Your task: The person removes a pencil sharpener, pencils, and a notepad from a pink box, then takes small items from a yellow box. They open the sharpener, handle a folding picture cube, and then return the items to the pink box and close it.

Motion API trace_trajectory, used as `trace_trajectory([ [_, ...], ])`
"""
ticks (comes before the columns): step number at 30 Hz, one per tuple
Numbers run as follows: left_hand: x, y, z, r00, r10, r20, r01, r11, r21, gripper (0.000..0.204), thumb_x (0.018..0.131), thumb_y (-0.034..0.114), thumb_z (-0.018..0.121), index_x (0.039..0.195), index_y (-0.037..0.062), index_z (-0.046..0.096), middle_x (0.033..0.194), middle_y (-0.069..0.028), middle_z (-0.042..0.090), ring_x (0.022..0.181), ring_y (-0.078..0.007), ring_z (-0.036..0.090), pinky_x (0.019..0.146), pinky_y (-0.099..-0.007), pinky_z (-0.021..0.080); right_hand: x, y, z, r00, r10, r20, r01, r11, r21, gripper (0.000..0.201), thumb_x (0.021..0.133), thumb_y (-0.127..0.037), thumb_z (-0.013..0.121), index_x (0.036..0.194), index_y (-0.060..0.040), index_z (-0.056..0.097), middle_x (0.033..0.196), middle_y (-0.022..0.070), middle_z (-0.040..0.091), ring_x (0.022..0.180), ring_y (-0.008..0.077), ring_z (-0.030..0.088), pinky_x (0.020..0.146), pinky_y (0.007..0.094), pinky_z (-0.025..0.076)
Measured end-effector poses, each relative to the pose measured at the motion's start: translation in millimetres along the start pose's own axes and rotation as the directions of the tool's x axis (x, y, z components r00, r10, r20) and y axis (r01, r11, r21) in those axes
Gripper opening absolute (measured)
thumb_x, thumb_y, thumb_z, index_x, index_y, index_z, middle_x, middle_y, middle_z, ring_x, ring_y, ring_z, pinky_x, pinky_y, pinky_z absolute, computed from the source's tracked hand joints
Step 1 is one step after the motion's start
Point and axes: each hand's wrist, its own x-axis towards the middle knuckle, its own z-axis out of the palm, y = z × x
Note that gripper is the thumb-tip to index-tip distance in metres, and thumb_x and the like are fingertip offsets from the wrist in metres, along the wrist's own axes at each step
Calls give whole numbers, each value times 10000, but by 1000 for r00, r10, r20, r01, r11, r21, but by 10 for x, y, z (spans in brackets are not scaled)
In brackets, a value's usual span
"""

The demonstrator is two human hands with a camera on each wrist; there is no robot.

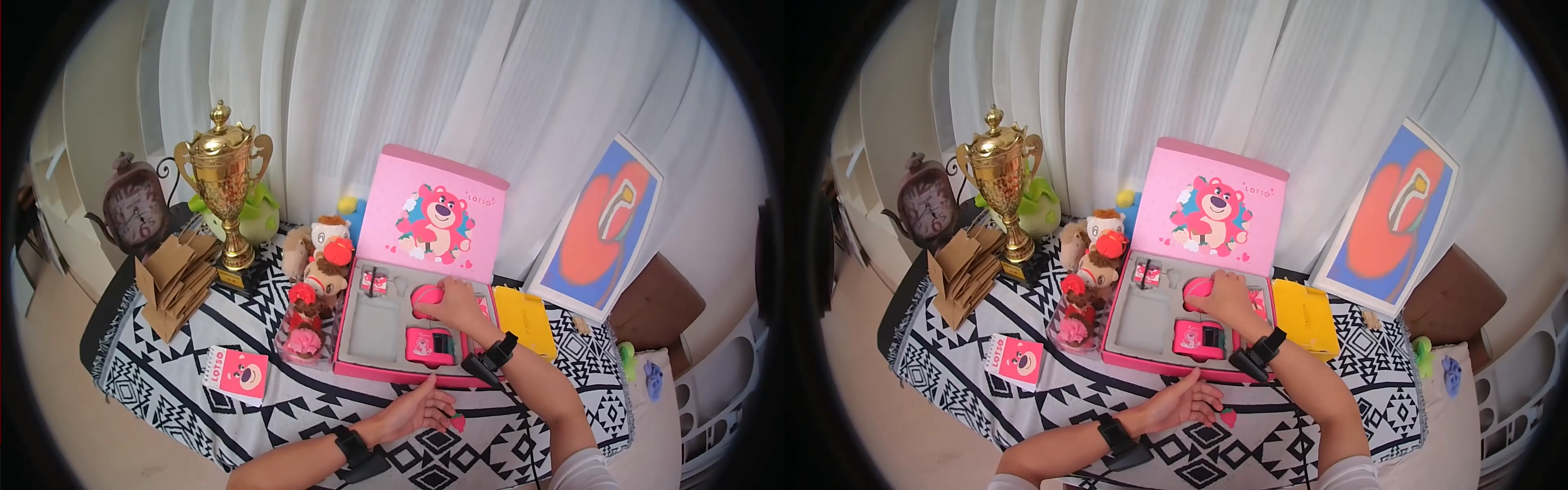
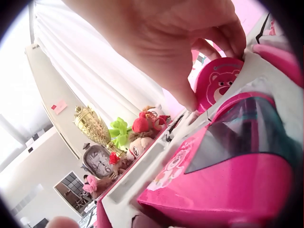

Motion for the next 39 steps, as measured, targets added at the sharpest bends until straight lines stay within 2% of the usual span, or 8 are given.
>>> trace_trajectory([
  [5, -6, -9, -15, 1000, -2, -6, 2, 1000, 4, 674, 988, 577, 280, 1149, -23, 543, 1014, -131, 614, 908, -236, 630, 848, -369, 508, -78, -86, -174, 981, 192, 20, -189, 935, 300, 719, 670, -433, 787, 1116, 95, 589, 992, 258, 647, 962, 327, 644, 833, 389, 505],
  [12, 13, -39, -32, 1000, -4, -18, 4, 1000, 10, 653, 993, 563, 287, 1132, -22, 543, 1004, -129, 604, 900, -235, 628, 842, -369, 511, 125, 3, -571, 983, 164, -85, -87, 820, 565, 653, 736, -392, 773, 1133, 87, 575, 865, 202, 665, 847, 261, 689, 712, 323, 533],
  [15, 14, -28, -37, 1000, -1, -9, 1, 1000, 8, 634, 999, 547, 295, 1130, -22, 543, 1003, -132, 605, 899, -235, 628, 843, -369, 512, 178, -46, -744, 973, 159, 169, -231, 754, 615, 680, 730, -440, 759, 1165, 53, 587, 838, 194, 675, 843, 276, 687, 732, 344, 535],
  [17, 11, -36, -36, 1000, -7, -4, 7, 1000, 8, 624, 1002, 538, 298, 1129, -21, 543, 1005, -133, 605, 898, -235, 628, 844, -369, 512, 222, 0, -659, 977, 73, 201, -124, 959, 254, 718, 745, -523, 705, 1213, 10, 594, 856, 190, 688, 846, 293, 684, 762, 362, 534],
  [21, 11, -35, -39, 1000, -4, -12, 4, 1000, 14, 612, 1006, 525, 304, 1138, -24, 540, 1012, -137, 605, 904, -236, 626, 849, -372, 510, 219, -135, -378, 979, 16, 205, -35, 995, 91, 744, 772, -603, 624, 1225, -13, 609, 1034, 214, 673, 1028, 340, 630, 900, 439, 481],
  [23, 9, -35, -33, 1000, -8, -12, 8, 1000, 18, 611, 1006, 524, 306, 1140, -25, 539, 1014, -138, 605, 906, -235, 625, 850, -373, 510, 162, -218, -199, 956, 23, 291, 23, 988, -154, 825, 812, -637, 561, 1340, -6, 500, 1326, 274, 505, 1281, 404, 441, 1043, 504, 352],
  [29, -3, -24, -20, 1000, -9, -12, 9, 1000, 7, 596, 1010, 512, 314, 1143, -24, 539, 1017, -138, 603, 909, -231, 623, 846, -370, 509, 35, -179, -42, 938, -47, 344, 66, 997, -44, 995, 874, -634, 483, 1462, 90, 139, 1492, 326, 213, 1396, 465, 208, 1122, 512, 230],
  [39, 9, -31, -16, 1000, -7, -26, 8, 998, 58, 561, 1017, 481, 331, 1133, -25, 543, 1012, -134, 607, 897, -225, 631, 835, -368, 516, -115, -293, -151, 979, 79, 189, -47, 984, -172, 795, 827, -553, 610, 1171, 154, 497, 1152, 302, 547, 1096, 421, 530, 946, 461, 437],
])
